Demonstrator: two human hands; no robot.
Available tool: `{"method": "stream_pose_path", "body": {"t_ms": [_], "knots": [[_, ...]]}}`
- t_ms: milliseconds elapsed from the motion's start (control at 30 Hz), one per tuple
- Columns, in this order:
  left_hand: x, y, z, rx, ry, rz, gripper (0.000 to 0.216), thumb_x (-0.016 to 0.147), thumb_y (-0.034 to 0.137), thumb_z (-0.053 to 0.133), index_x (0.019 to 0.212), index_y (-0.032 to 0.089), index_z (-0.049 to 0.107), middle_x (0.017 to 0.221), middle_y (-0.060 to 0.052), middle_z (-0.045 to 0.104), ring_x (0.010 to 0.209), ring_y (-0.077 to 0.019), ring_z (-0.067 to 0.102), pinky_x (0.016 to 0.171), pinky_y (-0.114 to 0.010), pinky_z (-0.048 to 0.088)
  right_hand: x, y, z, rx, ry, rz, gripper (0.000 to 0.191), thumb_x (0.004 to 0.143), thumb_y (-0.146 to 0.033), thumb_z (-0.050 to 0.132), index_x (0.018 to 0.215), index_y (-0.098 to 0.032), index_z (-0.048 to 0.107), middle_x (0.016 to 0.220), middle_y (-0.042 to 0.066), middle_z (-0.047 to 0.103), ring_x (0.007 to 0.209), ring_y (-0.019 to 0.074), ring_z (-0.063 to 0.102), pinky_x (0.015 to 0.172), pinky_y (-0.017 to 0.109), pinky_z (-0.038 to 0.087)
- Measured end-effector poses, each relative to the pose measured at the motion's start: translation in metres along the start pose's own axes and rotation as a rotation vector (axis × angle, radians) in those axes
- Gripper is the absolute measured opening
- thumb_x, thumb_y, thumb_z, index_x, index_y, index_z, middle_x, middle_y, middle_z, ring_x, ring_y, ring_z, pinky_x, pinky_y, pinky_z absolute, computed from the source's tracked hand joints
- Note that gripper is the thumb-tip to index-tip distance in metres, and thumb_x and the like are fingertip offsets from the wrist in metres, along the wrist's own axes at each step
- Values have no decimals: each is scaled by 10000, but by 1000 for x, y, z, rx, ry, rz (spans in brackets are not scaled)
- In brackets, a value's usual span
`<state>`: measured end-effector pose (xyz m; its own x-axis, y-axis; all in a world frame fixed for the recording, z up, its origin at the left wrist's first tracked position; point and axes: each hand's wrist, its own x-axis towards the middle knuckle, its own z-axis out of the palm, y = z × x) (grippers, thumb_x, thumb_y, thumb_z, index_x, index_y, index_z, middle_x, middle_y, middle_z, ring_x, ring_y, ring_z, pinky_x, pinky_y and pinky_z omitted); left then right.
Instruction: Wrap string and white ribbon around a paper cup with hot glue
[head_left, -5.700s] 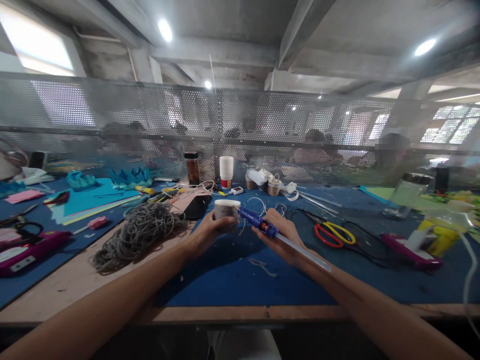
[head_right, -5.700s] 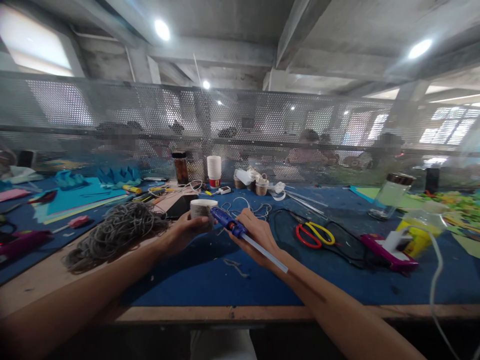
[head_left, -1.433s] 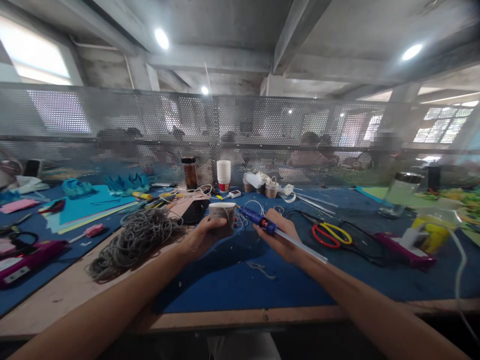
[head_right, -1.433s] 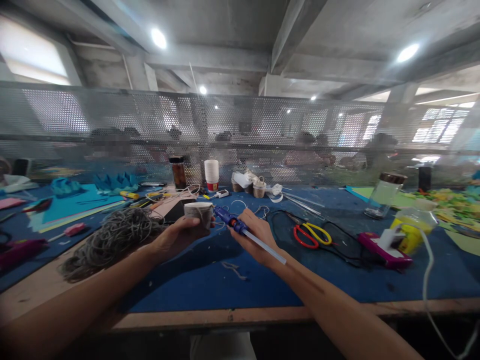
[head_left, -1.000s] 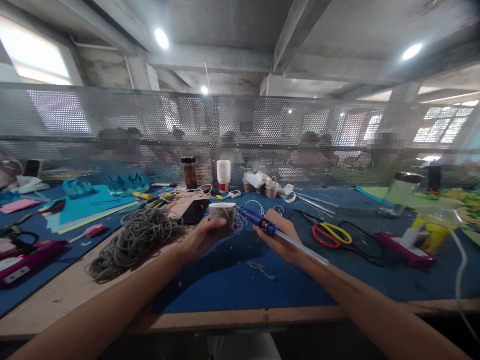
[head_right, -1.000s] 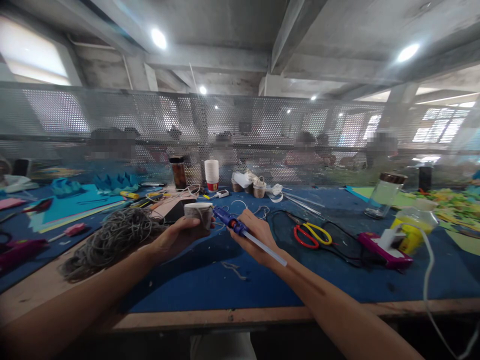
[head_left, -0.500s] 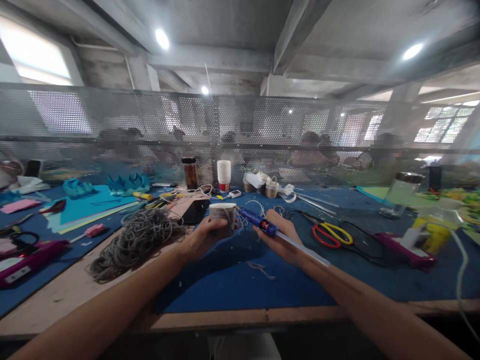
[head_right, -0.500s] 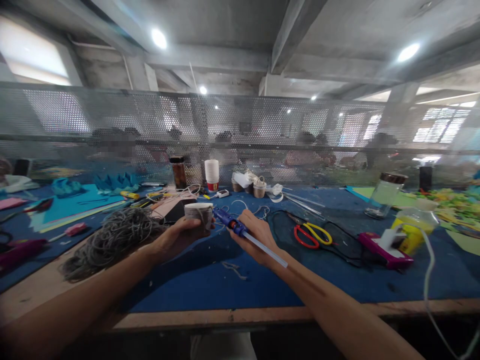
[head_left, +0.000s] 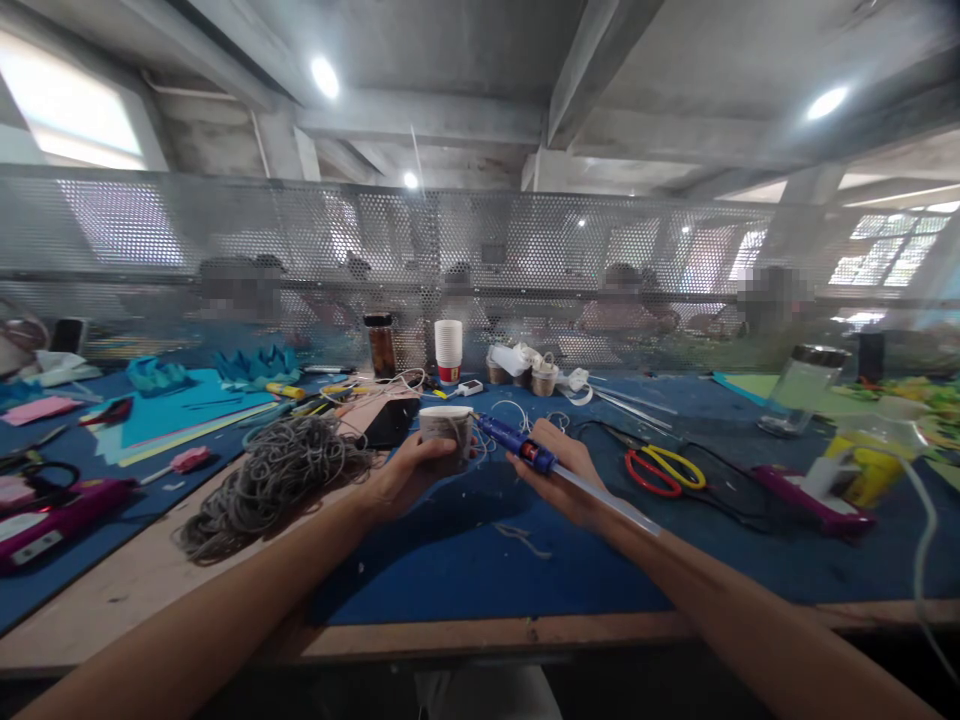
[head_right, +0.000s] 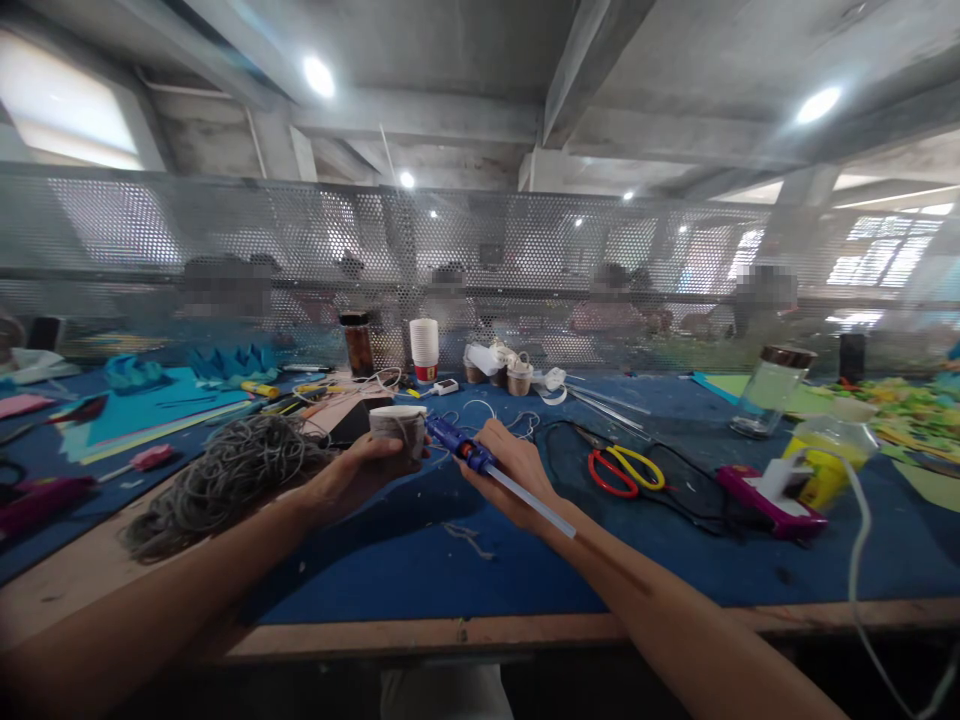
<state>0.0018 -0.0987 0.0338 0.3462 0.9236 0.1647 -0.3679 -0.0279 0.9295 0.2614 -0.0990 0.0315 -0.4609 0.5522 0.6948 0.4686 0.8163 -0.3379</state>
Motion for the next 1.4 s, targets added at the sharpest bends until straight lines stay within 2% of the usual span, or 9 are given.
{"method": "stream_pose_path", "body": {"t_ms": [400, 633, 1000, 1400], "knots": [[-2, 4, 6, 16, 38, -24, 351, 725, 264, 792, 1051, 141, 753, 1053, -101, 740, 967, -222, 656, 861, -315, 525, 0, -1, -1, 19, -12, -9, 189, 993, -322, 590, 846, -236, 507, 892, 7, 537, 781, 167, 534, 681, 284, 393], [-1, 3, 6, 13, 11, -26, 323, 738, 272, 785, 1028, 132, 757, 986, -101, 733, 937, -225, 650, 861, -330, 516, -1, -4, -2, 56, -38, -29, 112, 1003, -338, 568, 940, -245, 573, 910, 24, 566, 826, 189, 553, 728, 303, 434], [-1, 1, 6, 18, -9, -9, 327, 747, 267, 781, 1043, 133, 738, 989, -103, 723, 932, -227, 646, 863, -337, 498, 0, -5, -1, 47, -35, -25, 137, 971, -321, 607, 881, -240, 543, 882, 10, 549, 801, 179, 552, 698, 291, 415], [-4, 5, 7, -14, -20, -17, 280, 787, 236, 744, 1048, 133, 745, 1004, -100, 730, 962, -233, 645, 888, -353, 489, 0, -4, -4, 37, -45, -13, 96, 987, -329, 583, 933, -249, 582, 911, 20, 584, 824, 190, 559, 736, 295, 446]]}}
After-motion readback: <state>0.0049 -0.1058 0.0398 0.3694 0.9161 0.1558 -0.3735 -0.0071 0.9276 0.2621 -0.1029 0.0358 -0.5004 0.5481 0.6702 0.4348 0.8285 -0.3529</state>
